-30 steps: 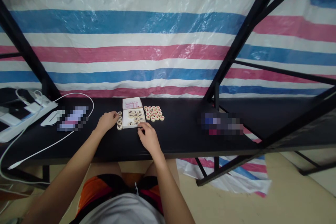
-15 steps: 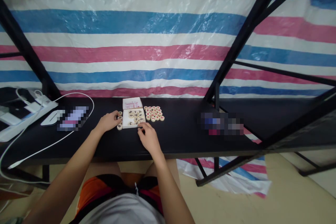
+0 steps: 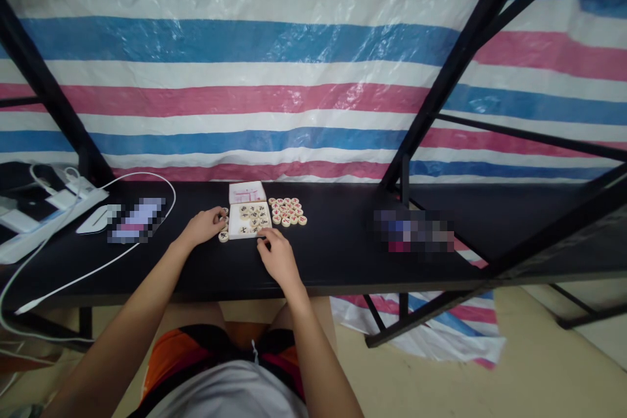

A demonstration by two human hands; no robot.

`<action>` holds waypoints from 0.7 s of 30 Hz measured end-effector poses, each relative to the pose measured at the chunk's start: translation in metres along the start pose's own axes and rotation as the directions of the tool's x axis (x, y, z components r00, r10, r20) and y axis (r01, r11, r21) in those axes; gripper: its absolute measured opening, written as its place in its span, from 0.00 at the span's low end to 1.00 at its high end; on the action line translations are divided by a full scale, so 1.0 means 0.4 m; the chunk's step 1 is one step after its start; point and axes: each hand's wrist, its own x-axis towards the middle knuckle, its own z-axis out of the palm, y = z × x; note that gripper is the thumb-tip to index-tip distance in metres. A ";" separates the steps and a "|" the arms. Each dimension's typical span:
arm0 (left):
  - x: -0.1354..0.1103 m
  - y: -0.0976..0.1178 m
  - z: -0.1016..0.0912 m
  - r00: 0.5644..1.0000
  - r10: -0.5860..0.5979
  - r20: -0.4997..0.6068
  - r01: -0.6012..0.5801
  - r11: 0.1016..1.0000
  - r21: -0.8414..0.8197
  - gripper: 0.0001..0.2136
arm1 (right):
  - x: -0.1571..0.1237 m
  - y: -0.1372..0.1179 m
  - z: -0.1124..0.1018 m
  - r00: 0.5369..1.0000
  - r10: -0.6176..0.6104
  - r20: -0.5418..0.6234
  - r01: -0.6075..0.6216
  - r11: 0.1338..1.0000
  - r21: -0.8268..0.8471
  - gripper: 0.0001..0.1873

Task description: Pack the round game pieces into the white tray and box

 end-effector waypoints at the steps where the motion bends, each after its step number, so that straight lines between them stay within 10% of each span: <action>1: 0.000 -0.001 0.001 1.000 0.005 -0.002 -0.005 1.000 -0.007 0.11 | 0.000 0.001 0.000 1.000 0.001 -0.001 -0.001 1.000 0.002 0.12; 21: 0.003 -0.007 0.010 0.996 0.058 -0.069 -0.058 0.998 0.000 0.10 | -0.001 -0.009 -0.002 1.000 0.006 -0.009 -0.006 1.000 0.009 0.11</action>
